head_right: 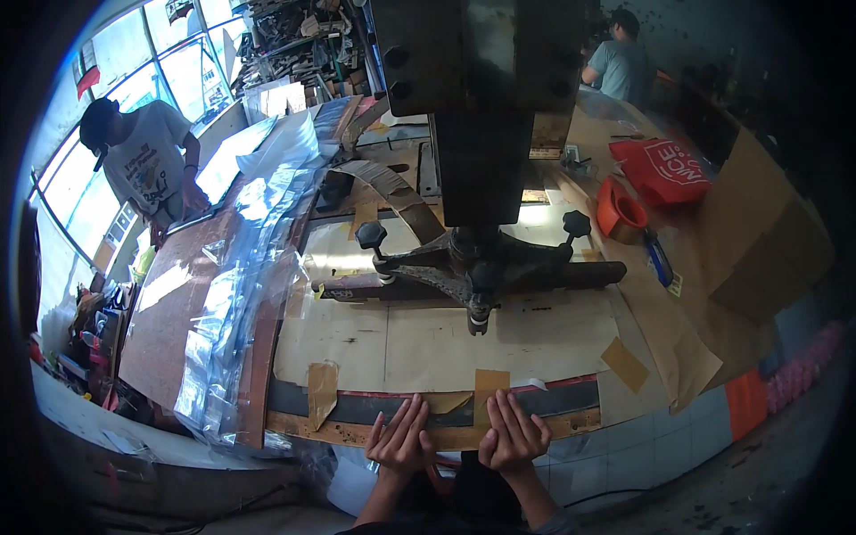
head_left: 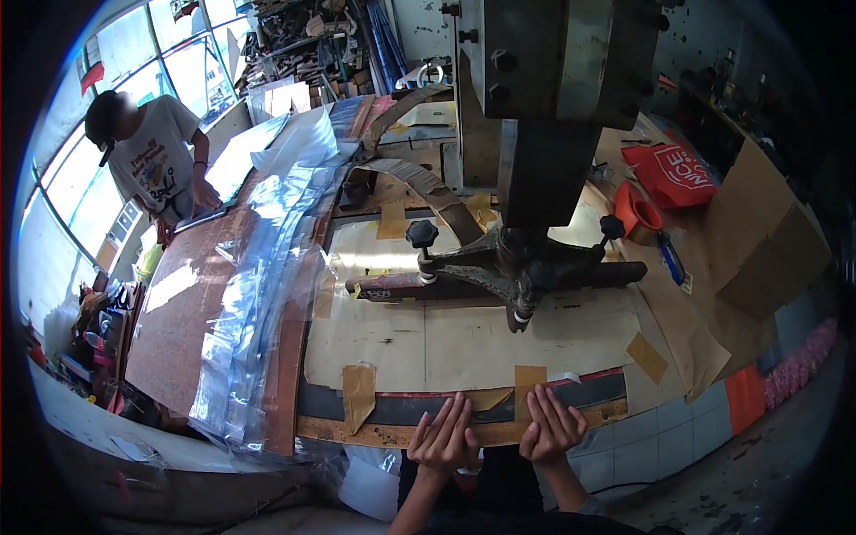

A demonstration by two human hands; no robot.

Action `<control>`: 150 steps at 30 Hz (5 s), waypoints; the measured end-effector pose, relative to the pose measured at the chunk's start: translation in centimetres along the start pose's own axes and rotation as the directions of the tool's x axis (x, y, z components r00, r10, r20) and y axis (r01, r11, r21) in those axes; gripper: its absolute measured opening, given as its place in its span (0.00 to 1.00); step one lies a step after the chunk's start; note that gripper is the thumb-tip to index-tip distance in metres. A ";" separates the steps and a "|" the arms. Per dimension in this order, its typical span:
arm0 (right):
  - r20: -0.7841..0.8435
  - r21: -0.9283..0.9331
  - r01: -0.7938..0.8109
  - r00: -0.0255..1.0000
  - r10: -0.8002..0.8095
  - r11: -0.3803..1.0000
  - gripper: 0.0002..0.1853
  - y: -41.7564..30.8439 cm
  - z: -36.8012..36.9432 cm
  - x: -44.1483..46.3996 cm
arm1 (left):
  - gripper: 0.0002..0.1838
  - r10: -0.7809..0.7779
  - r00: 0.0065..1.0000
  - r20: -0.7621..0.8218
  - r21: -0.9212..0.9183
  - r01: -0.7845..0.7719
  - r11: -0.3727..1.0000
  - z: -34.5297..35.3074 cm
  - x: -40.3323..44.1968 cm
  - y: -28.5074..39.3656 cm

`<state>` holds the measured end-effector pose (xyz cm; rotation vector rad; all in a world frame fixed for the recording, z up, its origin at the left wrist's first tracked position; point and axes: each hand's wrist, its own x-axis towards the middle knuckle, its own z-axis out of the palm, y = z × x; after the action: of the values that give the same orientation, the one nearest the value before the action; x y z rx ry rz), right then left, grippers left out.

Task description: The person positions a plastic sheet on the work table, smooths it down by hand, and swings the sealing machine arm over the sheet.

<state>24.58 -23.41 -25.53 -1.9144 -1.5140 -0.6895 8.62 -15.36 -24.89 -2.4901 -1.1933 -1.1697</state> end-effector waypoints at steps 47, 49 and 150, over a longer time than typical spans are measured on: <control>-0.104 0.045 0.012 0.995 -0.008 0.999 0.20 0.3 0.7 -0.4 | 0.18 0.034 0.989 -0.141 -0.071 -0.045 0.996 0.9 -0.6 -0.6; -0.108 0.039 0.016 0.994 -0.012 0.999 0.20 0.3 0.8 -0.5 | 0.18 0.036 0.989 -0.141 -0.072 -0.046 0.996 0.9 -0.6 -0.6; 0.268 -0.058 -0.014 0.963 0.029 0.998 0.20 14.3 3.7 10.3 | 0.09 -0.291 0.909 0.297 0.447 0.137 0.884 0.9 13.1 -21.5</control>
<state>40.86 -16.32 -22.67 -2.1324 -1.6471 -0.4802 -1.19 7.39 -20.46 -2.3268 -1.6492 -0.4201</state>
